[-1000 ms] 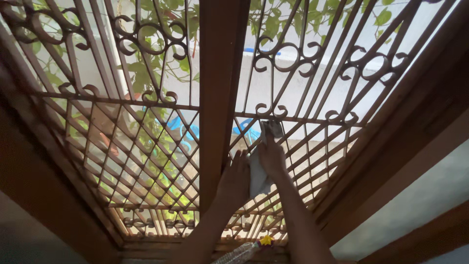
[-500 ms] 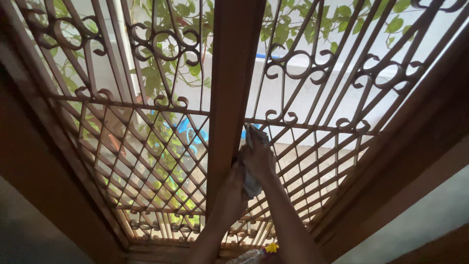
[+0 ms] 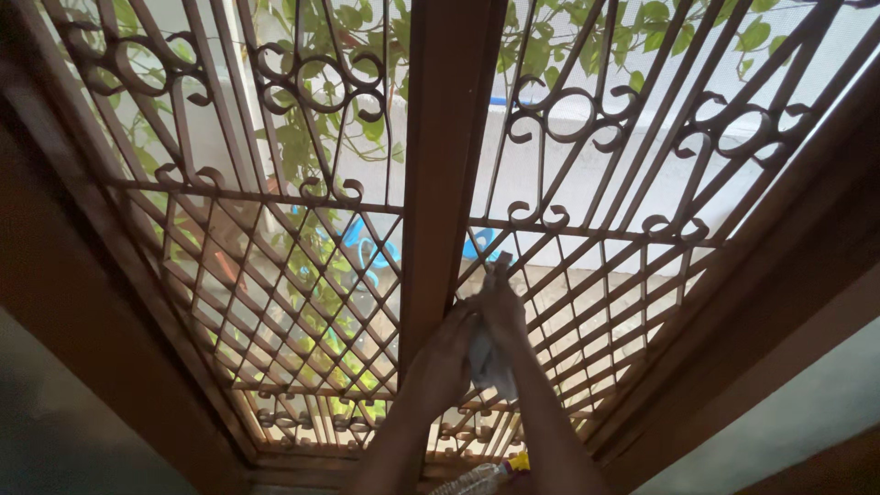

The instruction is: The person wipes the glass and metal frame of a window using a cloth by hand, covering various sections of the lattice and the central wooden support.

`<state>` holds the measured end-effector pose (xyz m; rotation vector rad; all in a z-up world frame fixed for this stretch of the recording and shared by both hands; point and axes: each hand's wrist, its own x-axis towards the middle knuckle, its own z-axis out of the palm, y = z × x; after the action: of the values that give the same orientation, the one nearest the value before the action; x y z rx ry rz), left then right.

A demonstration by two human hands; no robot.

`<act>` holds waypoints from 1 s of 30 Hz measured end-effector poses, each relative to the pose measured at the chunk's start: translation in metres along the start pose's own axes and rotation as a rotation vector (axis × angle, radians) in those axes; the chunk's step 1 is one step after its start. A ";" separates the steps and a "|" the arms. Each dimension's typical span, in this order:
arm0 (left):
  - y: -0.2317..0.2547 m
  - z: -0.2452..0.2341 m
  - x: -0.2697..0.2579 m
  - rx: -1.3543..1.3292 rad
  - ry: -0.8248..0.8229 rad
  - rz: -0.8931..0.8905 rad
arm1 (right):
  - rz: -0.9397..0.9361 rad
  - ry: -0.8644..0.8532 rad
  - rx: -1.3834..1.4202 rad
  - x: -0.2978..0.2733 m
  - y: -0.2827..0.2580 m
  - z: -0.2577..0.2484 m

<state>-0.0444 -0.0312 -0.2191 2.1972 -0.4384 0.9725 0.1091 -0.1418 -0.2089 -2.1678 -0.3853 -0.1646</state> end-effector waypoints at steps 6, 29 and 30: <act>0.010 0.001 0.001 -0.146 0.057 -0.158 | -0.020 -0.016 -0.240 -0.042 0.026 0.014; -0.004 0.025 -0.030 -0.439 0.037 -0.511 | -0.130 -0.149 -0.371 -0.089 0.055 0.047; -0.003 0.025 -0.031 -0.435 0.029 -0.504 | -0.151 -0.125 -0.442 -0.095 0.052 0.044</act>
<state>-0.0503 -0.0461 -0.2561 1.7674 -0.0586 0.5677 0.0362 -0.1548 -0.2988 -2.5917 -0.6334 -0.2153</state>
